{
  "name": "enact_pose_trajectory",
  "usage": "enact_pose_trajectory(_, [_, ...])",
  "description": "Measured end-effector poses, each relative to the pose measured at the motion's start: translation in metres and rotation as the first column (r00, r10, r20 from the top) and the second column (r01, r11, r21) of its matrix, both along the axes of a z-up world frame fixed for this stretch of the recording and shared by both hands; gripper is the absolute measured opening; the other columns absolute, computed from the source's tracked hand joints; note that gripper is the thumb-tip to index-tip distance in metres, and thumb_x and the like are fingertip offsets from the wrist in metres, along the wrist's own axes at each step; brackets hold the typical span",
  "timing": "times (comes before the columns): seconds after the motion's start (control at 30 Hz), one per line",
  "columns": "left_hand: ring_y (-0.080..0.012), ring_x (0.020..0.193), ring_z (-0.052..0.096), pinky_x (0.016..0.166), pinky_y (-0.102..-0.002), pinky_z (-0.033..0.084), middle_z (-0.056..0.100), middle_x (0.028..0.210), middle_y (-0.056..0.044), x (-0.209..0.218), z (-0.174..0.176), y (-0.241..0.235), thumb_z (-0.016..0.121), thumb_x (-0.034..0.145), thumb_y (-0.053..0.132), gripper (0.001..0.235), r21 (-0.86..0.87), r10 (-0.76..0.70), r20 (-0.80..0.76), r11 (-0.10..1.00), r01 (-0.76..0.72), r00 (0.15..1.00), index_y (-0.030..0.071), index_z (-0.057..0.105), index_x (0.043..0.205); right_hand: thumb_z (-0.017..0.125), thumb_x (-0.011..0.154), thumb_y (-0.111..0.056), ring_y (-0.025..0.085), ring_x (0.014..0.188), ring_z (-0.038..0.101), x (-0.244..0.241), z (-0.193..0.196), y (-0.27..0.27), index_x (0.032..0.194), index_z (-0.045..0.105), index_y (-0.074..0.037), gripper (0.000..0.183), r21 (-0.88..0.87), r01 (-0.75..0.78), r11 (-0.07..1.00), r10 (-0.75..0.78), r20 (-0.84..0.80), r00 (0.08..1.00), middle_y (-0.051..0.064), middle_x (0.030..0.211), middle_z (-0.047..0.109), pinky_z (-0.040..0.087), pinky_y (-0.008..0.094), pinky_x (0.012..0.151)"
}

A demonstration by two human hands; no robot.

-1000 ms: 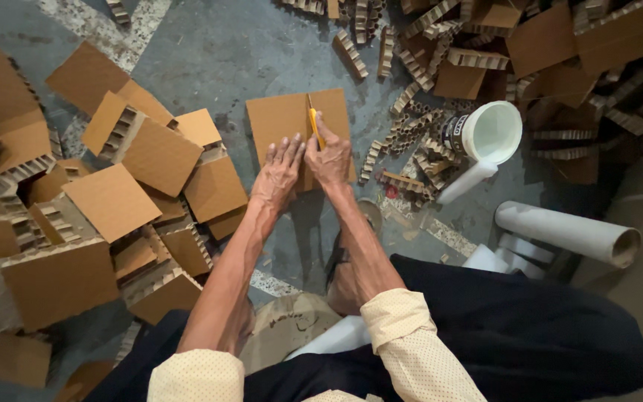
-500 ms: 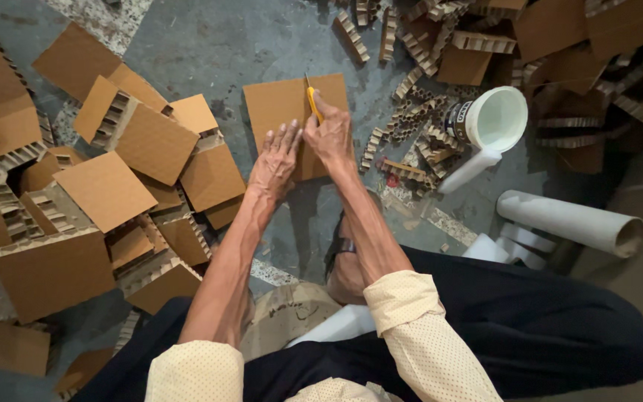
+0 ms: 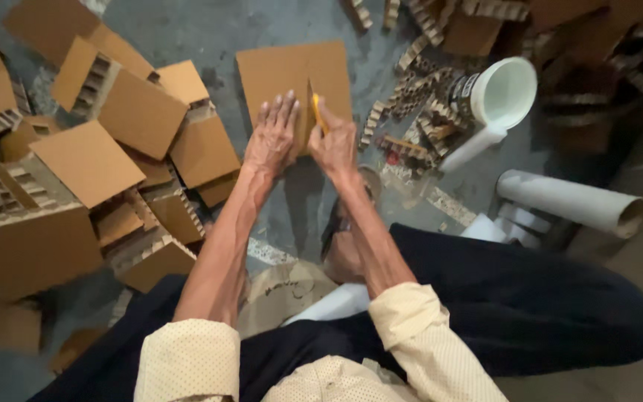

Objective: The person sits on the floor and uses a yellow utility knife to cut rectangular pieces of corrugated cardboard. They repeatedly score the cardboard along a line and then snap it apart by hand, separating the pieces and placing them into a pile.

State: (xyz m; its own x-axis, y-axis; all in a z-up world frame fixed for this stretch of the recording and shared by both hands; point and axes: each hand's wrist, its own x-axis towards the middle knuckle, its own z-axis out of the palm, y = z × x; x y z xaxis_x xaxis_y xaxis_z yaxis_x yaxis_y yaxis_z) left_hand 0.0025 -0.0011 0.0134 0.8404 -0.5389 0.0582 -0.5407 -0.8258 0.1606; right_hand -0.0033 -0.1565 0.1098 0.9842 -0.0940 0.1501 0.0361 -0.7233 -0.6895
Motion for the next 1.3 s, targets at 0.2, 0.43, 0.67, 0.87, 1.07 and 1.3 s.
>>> enact_pose_trajectory(0.2, [-0.0337, 0.149, 0.035, 0.121, -0.050, 0.026, 0.033, 0.164, -0.017, 0.002, 0.015, 0.002, 0.064, 0.082, 0.022, 0.079, 0.029, -0.025, -0.122, 0.999, 0.029, 0.992, 0.000, 0.040, 0.155, 0.061, 0.084, -0.004, 0.043, 0.075, 0.071, -0.029, 0.008, 0.004, 0.128, 0.069, -0.003, 0.045, -0.029, 0.077, 0.997, -0.080, -0.117, 0.990, 0.031, 0.087, 0.067, 0.055, 0.043, 0.065])
enact_pose_trajectory(0.43, [-0.0332, 0.150, 0.036, 0.123, -0.049, 0.025, 0.033, 0.166, -0.017, -0.002, 0.000, 0.001, 0.061, 0.086, 0.016, 0.075, 0.050, -0.025, -0.091, 0.998, 0.030, 0.995, 0.000, 0.040, 0.156, 0.061, 0.085, -0.005, 0.040, 0.068, 0.070, -0.052, 0.012, 0.003, 0.130, 0.067, -0.003, 0.046, 0.004, 0.076, 0.997, -0.075, -0.143, 0.987, 0.031, 0.082, 0.064, 0.054, 0.042, 0.062])
enact_pose_trajectory(0.67, [-0.0342, 0.152, 0.032, 0.124, -0.049, 0.023, 0.029, 0.166, -0.018, 0.003, 0.036, 0.003, 0.088, 0.063, 0.038, 0.115, 0.016, -0.031, -0.271, 0.999, 0.037, 0.962, -0.001, 0.034, 0.157, 0.065, 0.084, -0.007, 0.043, 0.065, 0.066, -0.074, 0.015, -0.001, 0.130, 0.071, -0.009, 0.046, -0.119, 0.098, 0.988, -0.120, -0.200, 0.972, 0.031, 0.077, 0.063, 0.052, 0.044, 0.060])
enact_pose_trajectory(0.87, [-0.0346, 0.152, 0.033, 0.124, -0.050, 0.023, 0.028, 0.166, -0.019, 0.001, 0.030, 0.001, 0.092, 0.058, 0.041, 0.123, 0.020, -0.033, -0.248, 0.999, 0.039, 0.968, -0.001, 0.034, 0.157, 0.061, 0.080, -0.010, 0.037, 0.052, 0.064, -0.096, 0.022, 0.001, 0.130, 0.071, -0.012, 0.051, -0.048, 0.171, 0.984, -0.178, -0.300, 0.937, 0.027, 0.068, 0.061, 0.050, 0.045, 0.054])
enact_pose_trajectory(1.07, [-0.0330, 0.154, 0.030, 0.126, -0.050, 0.022, 0.025, 0.170, -0.017, 0.005, -0.003, -0.002, 0.092, 0.069, 0.041, 0.115, 0.122, -0.016, 0.137, 0.993, -0.001, 0.990, 0.003, 0.032, 0.159, 0.066, 0.079, -0.012, 0.038, 0.052, 0.063, -0.106, 0.038, 0.004, 0.127, 0.074, -0.016, 0.049, -0.188, 0.149, 0.971, -0.207, -0.347, 0.915, 0.026, 0.063, 0.060, 0.048, 0.046, 0.054])
enact_pose_trajectory(1.3, [-0.0345, 0.154, 0.029, 0.125, -0.050, 0.021, 0.024, 0.168, -0.017, 0.005, 0.041, 0.001, 0.089, 0.062, 0.047, 0.123, 0.091, -0.029, -0.243, 0.994, 0.053, 0.969, 0.000, 0.030, 0.160, 0.065, 0.081, -0.011, 0.039, 0.057, 0.065, -0.117, 0.035, -0.001, 0.129, 0.072, -0.012, 0.049, -0.139, 0.142, 0.980, -0.179, -0.310, 0.934, 0.025, 0.069, 0.064, 0.050, 0.045, 0.057])
